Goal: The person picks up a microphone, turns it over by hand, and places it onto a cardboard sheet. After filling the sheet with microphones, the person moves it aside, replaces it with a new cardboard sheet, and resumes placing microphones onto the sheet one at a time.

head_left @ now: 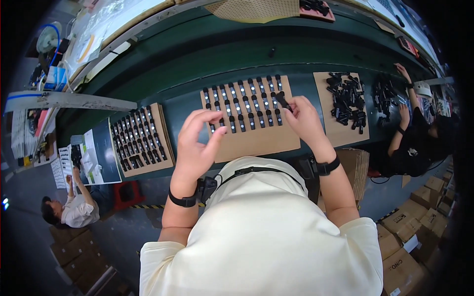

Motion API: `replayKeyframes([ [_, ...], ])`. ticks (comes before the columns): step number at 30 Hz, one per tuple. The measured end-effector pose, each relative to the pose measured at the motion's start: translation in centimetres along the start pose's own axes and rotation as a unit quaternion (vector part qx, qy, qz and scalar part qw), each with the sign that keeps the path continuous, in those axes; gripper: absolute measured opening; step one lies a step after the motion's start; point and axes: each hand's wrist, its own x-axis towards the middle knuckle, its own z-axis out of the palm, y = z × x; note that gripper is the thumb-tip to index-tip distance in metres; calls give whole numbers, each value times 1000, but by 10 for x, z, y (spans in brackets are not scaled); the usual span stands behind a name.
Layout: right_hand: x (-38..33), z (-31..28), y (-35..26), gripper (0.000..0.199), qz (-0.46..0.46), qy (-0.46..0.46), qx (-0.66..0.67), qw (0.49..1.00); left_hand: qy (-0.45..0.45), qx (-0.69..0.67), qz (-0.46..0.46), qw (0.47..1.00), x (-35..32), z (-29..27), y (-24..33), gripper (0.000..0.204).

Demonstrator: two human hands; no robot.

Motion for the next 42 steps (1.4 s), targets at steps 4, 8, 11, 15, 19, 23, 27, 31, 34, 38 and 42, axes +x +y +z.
replayKeyframes([
  [4, -17, 10, 87, 18, 92, -18, -179, 979, 3, 7, -32, 999, -11, -3, -19, 22],
  [8, -27, 30, 123, 22, 196, -80, -210, 954, -23, 30, -71, 997, -18, -8, -25, 19],
  [11, -26, 40, 132, 25, 238, -100, -226, 939, -36, 34, -93, 994, -19, -8, -27, 18],
  [15, -20, 50, 132, 26, 239, -95, -220, 941, -35, 18, -109, 993, -20, -6, -29, 16],
  [19, -17, 54, 132, 27, 256, -98, -222, 936, -36, 2, -117, 992, -20, -2, -28, 16],
  [23, -17, 55, 136, 28, 251, -84, -209, 941, -43, -10, -129, 991, -18, 1, -29, 16],
  [27, -17, 51, 137, 31, 263, -87, -199, 940, -54, -18, -140, 989, -16, 5, -34, 16],
  [31, -21, 47, 135, 29, 256, -104, -199, 940, -70, -17, -148, 986, -16, 9, -39, 15],
  [34, -19, 32, 141, 32, 234, -150, -189, 942, -63, -15, -144, 988, -13, 19, -39, 16],
  [38, 9, 0, 145, 29, 125, -159, -185, 962, -71, -20, -176, 982, -6, 27, -31, 15],
  [42, 63, -31, 163, 29, 3, -146, -213, 966, -52, -19, -189, 980, -4, 35, -26, 15],
])
